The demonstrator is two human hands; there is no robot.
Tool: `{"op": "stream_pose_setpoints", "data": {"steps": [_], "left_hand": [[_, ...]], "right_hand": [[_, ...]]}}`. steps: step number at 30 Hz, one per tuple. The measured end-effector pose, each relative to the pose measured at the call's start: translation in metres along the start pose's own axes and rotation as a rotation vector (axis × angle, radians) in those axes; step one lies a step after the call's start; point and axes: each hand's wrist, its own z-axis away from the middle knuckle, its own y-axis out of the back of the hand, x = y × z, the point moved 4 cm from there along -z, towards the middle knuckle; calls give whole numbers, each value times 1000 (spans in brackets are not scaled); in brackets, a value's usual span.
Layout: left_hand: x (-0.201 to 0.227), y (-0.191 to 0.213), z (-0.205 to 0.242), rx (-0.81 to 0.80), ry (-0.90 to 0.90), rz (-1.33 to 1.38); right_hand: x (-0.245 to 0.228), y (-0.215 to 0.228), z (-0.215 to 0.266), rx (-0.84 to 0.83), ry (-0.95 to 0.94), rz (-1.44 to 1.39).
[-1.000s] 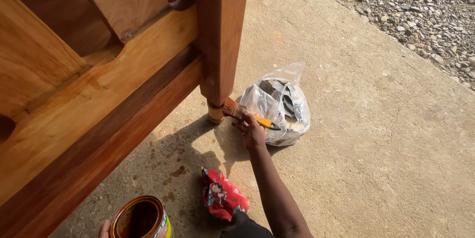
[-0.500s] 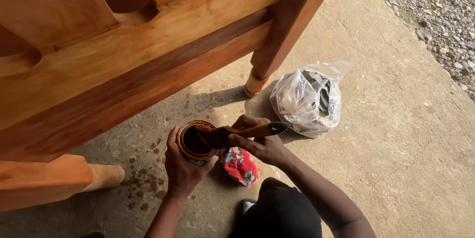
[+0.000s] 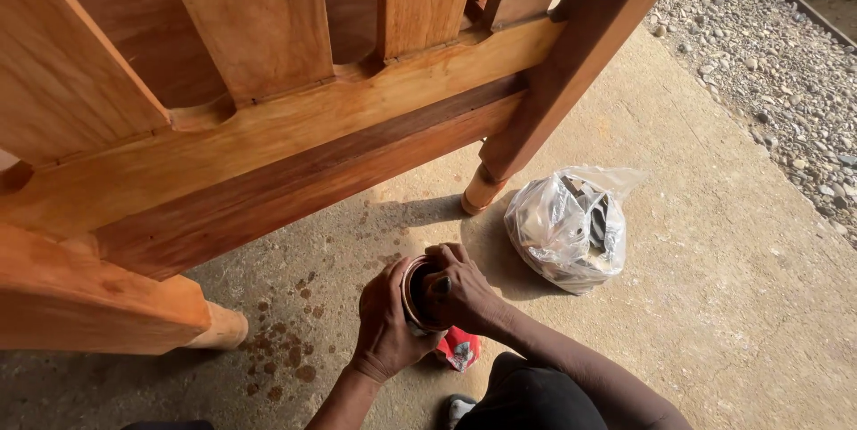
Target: Applying wood stain to a wooden chair with a paintbrush.
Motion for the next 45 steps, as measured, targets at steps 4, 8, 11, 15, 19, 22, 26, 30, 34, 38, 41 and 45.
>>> {"op": "stream_pose_setpoints", "data": {"steps": [4, 8, 11, 15, 19, 22, 26, 30, 34, 38, 41, 45], "left_hand": [[4, -3, 7, -12, -11, -8], [-6, -8, 9, -28, 15, -8], [-8, -4, 25, -25, 110, -37], [-14, 5, 17, -11, 139, -1], [-2, 11, 14, 49, -25, -27], [0, 13, 16, 51, -72, -81], [12, 24, 7, 31, -107, 24], [12, 26, -4, -25, 11, -3], [-3, 21, 0, 46, -13, -23], [-2, 20, -5, 80, -75, -96], [-6, 18, -5, 110, -81, -205], [-9, 18, -1, 105, -76, -201]], "right_hand": [[34, -34, 11, -86, -143, 67], [7, 1, 10, -65, -49, -22], [-48, 42, 8, -91, 138, 48], [-63, 56, -4, -214, 349, 172], [-54, 49, -8, -428, 251, 237], [-62, 50, -11, -335, 116, 128], [-48, 40, -9, -96, -66, 129], [-60, 39, -9, -40, 226, 214], [-78, 53, -14, -76, 437, 175], [-49, 57, -16, -62, 99, 8], [-18, 52, -12, -12, -223, -75], [-15, 62, -6, 88, -172, -263]]}}
